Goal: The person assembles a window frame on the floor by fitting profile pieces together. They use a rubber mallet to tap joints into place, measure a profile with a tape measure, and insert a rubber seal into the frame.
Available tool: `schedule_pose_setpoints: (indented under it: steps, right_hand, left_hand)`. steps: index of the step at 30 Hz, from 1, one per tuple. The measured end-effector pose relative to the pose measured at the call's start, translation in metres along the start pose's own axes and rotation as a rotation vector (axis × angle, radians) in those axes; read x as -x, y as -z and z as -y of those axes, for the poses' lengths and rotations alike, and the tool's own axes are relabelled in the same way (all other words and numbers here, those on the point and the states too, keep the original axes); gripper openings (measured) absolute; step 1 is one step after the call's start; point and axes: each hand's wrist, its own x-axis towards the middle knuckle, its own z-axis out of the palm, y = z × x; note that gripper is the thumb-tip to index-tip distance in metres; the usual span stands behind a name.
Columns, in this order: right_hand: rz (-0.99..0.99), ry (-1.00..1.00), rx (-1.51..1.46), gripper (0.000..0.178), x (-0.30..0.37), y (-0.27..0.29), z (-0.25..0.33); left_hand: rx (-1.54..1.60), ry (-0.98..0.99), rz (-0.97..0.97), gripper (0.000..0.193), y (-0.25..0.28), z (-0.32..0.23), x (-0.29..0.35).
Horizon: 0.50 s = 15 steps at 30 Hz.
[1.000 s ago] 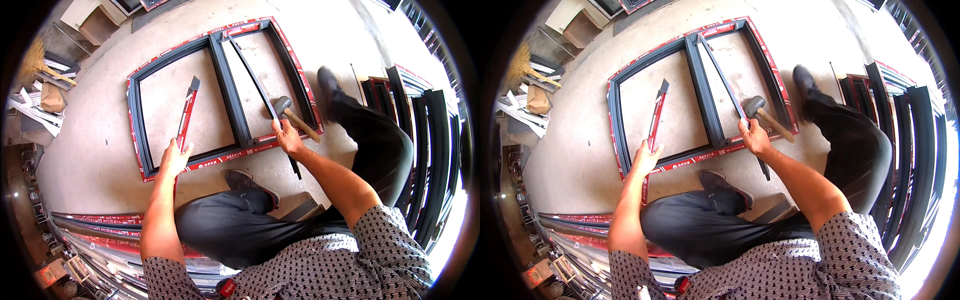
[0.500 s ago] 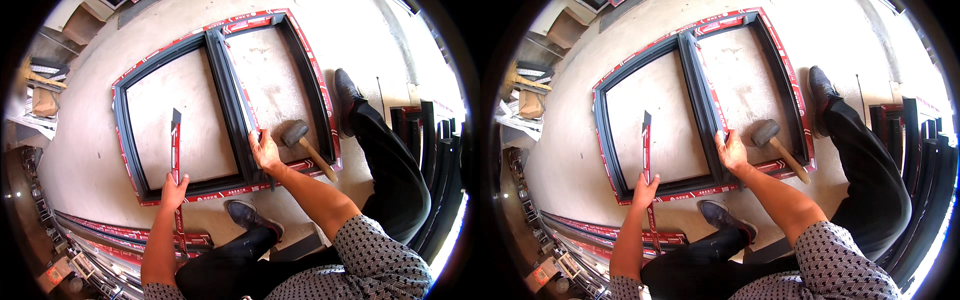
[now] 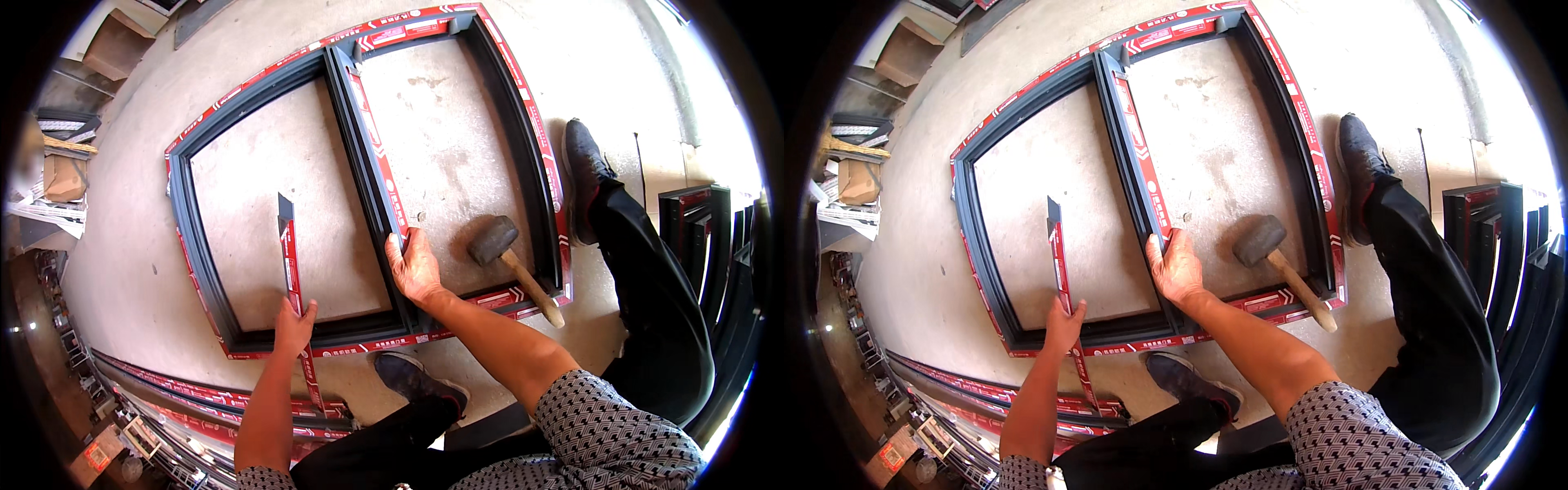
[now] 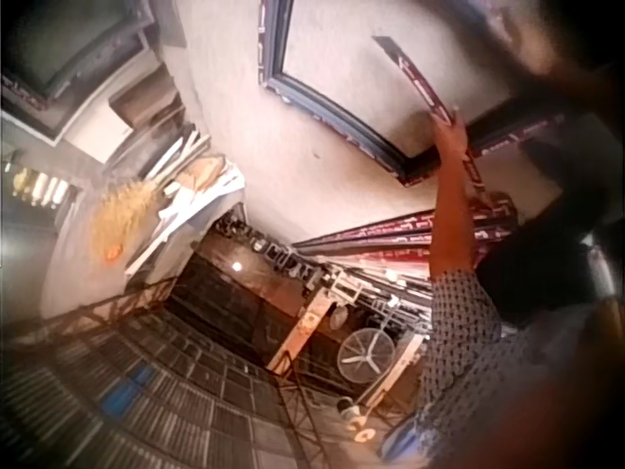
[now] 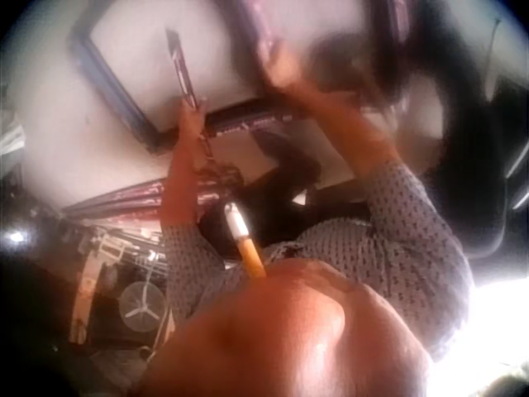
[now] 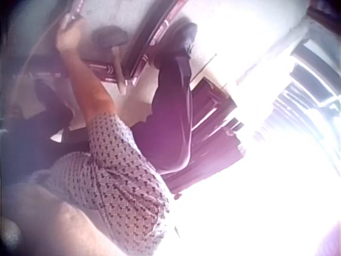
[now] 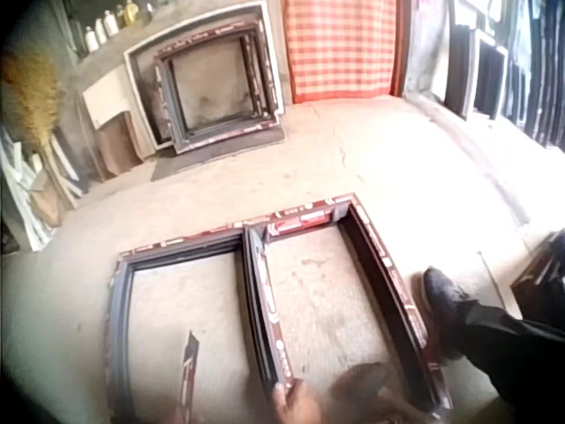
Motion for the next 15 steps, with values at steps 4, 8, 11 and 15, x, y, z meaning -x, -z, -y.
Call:
schedule_pose_setpoints:
  steps: [4, 8, 11, 15]
  right_hand:
    - [0.045, 0.033, 0.057, 0.050, -0.004, -0.007, -0.007]
    - [0.073, 0.047, 0.101, 0.051, -0.007, -0.010, -0.011]
    - [0.037, 0.110, 0.131, 0.052, -0.015, -0.013, -0.027]
    - [0.116, 0.136, 0.167, 0.054, -0.010, -0.014, -0.015]
  left_hand:
    - [0.053, -0.020, -0.023, 0.047, -0.006, 0.001, -0.003]
    - [0.048, 0.070, 0.023, 0.044, -0.006, -0.005, -0.002]
    - [-0.016, 0.052, 0.037, 0.041, -0.007, -0.019, -0.002]
    - [-0.075, 0.030, 0.002, 0.044, -0.005, 0.010, 0.003]
